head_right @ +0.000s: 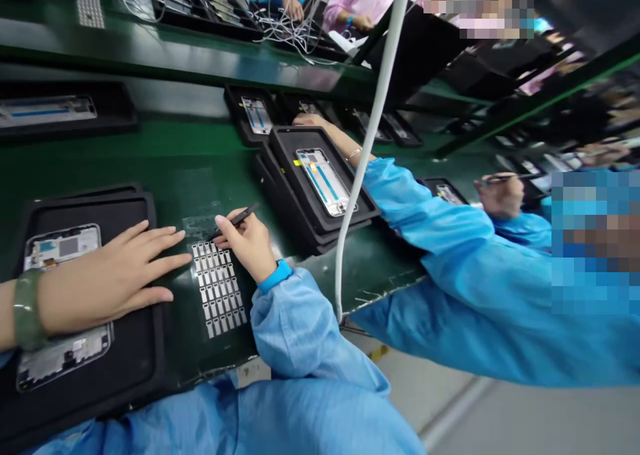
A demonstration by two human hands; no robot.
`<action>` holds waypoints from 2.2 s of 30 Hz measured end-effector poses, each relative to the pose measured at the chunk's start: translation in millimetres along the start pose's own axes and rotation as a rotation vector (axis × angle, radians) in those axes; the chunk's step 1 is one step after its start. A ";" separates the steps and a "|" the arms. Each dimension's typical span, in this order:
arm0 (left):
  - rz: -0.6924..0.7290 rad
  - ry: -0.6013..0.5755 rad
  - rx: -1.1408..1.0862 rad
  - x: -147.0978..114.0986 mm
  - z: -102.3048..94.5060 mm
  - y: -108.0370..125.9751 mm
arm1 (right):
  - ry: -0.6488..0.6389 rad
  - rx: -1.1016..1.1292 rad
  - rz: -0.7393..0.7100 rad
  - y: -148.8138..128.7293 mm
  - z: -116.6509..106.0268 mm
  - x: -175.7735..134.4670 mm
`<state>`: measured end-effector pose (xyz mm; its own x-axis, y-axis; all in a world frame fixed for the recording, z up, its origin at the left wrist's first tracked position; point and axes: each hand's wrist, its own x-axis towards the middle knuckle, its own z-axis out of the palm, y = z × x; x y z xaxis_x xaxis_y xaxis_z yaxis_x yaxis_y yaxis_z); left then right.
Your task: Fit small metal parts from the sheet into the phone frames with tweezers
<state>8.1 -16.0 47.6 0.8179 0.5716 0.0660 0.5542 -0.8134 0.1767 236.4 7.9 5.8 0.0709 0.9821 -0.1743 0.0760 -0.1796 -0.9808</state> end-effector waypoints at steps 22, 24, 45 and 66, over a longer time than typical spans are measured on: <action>0.019 -0.229 0.067 45.9 23.0 9.0 | 0.138 -0.061 0.022 20.2 -16.0 -4.5; 0.025 -0.222 0.054 45.9 23.3 9.0 | 0.152 -0.054 0.016 20.7 -15.4 -4.9; -0.001 -0.188 -0.018 46.7 27.7 8.6 | 0.040 0.317 0.169 -2.3 -17.0 5.5; -0.473 0.269 -0.241 -101.4 -17.9 -65.8 | -0.317 0.321 0.003 -63.8 108.5 -0.7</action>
<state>-114.0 -18.5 46.9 0.4054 0.8988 0.1668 0.7723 -0.4344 0.4636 123.5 24.9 59.0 -0.2410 0.9594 -0.1467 -0.2397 -0.2053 -0.9489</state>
